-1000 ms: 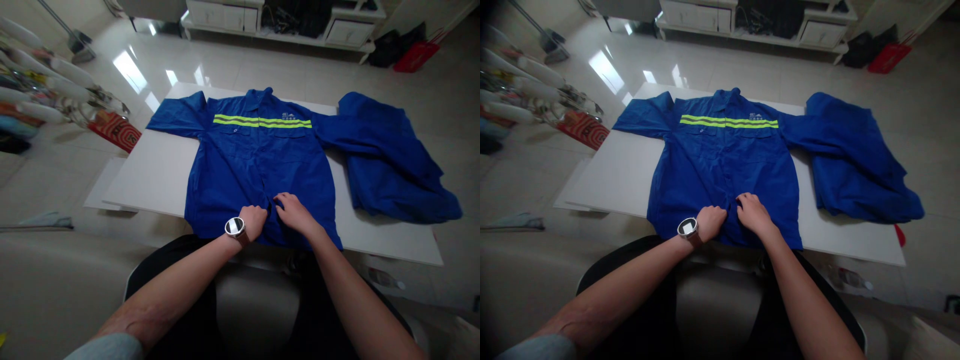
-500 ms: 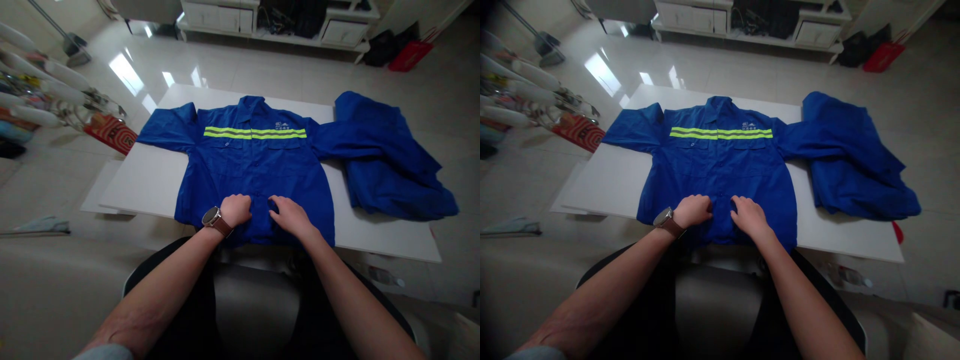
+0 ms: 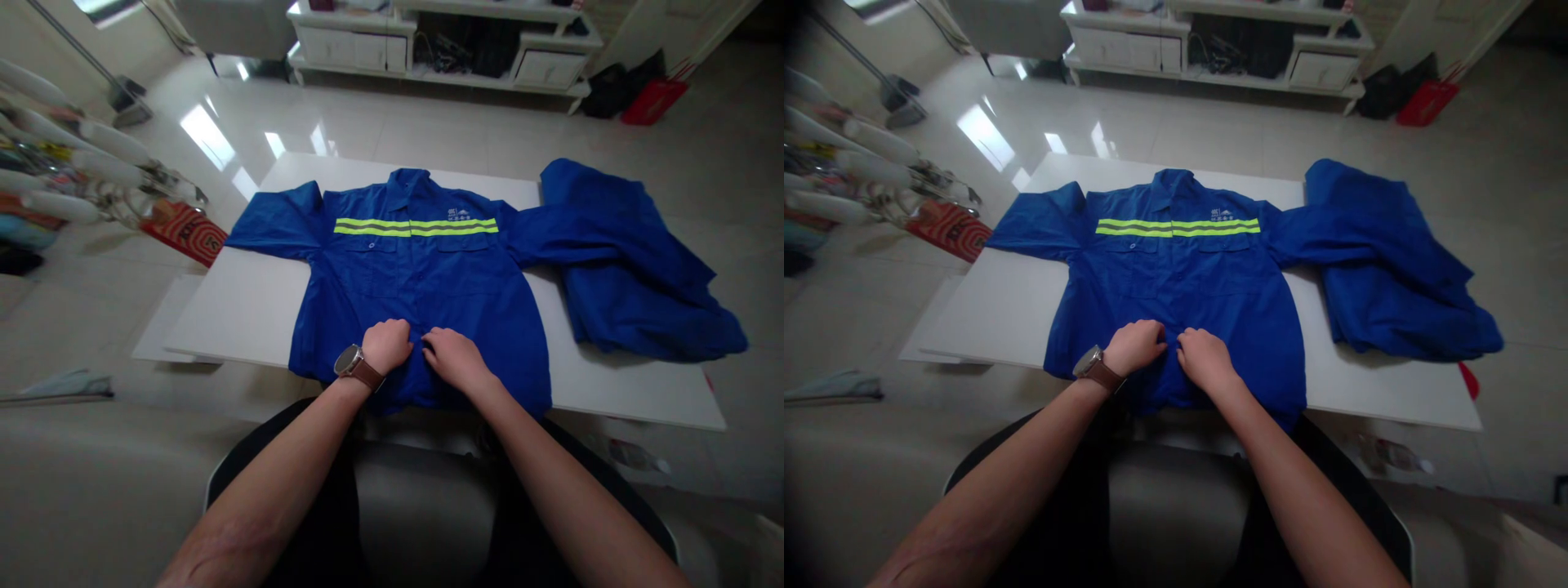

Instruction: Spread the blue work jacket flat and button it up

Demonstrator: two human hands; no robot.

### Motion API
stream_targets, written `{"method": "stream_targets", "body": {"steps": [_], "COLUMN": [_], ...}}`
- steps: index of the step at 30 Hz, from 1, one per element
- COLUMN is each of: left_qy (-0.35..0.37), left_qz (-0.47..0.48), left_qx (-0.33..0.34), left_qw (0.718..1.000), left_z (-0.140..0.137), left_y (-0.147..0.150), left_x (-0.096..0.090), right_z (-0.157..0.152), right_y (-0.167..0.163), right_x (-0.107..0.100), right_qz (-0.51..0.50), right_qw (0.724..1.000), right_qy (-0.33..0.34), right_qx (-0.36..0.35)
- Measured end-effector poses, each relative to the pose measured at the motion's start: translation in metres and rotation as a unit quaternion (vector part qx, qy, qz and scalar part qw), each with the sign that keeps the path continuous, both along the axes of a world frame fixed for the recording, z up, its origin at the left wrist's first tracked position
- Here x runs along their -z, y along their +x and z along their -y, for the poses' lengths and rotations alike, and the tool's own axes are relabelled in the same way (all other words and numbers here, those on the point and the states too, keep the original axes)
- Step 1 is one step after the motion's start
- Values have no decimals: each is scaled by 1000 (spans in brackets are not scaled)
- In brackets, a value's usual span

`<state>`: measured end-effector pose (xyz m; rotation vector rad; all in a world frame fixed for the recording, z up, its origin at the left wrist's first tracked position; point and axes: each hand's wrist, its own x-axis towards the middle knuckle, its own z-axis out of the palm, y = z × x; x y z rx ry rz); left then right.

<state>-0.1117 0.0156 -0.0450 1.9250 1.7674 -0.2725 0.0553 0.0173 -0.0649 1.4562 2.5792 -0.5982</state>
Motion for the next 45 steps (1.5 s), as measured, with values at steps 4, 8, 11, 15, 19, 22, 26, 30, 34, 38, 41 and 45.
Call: {"method": "stream_targets", "body": {"steps": [4,8,11,15,19,22,26,30,34,38,41,45], "left_qy": [3,33,62,95,130,162,173,163,177,199,200,195], "left_qz": [18,63,87,116,138,166,181,196,209,205,198,182], "left_qx": [-17,-27,-42,-58,-83,-79,-76,-91,-94,-96,-93,-58], "left_qw": [1000,997,993,987,978,970,965,963,957,953,955,962], "left_z": [-2,-5,-6,-4,-4,-5,-5,-5,-6,-6,-7,-7], "left_y": [1,4,8,12,16,17,18,20,20,19,19,18], "left_x": [-1,-1,0,2,1,0,-3,-3,0,3,3,-1], "right_z": [-6,-6,-7,-11,-16,-17,-14,-12,-13,-14,-15,-16], "right_y": [-1,3,5,7,11,15,19,21,22,24,23,21], "right_x": [2,-2,-8,-9,-4,-4,-8,-11,-11,-11,-12,-13], "right_qz": [-55,-128,-179,-261,-346,-357,-338,-339,-337,-338,-322,-318], "right_qw": [997,987,973,945,909,904,919,923,925,924,926,927], "right_qy": [2,11,-2,-45,-87,-72,-36,-14,3,19,21,1], "right_qx": [54,93,148,194,213,222,199,180,177,178,193,197]}}
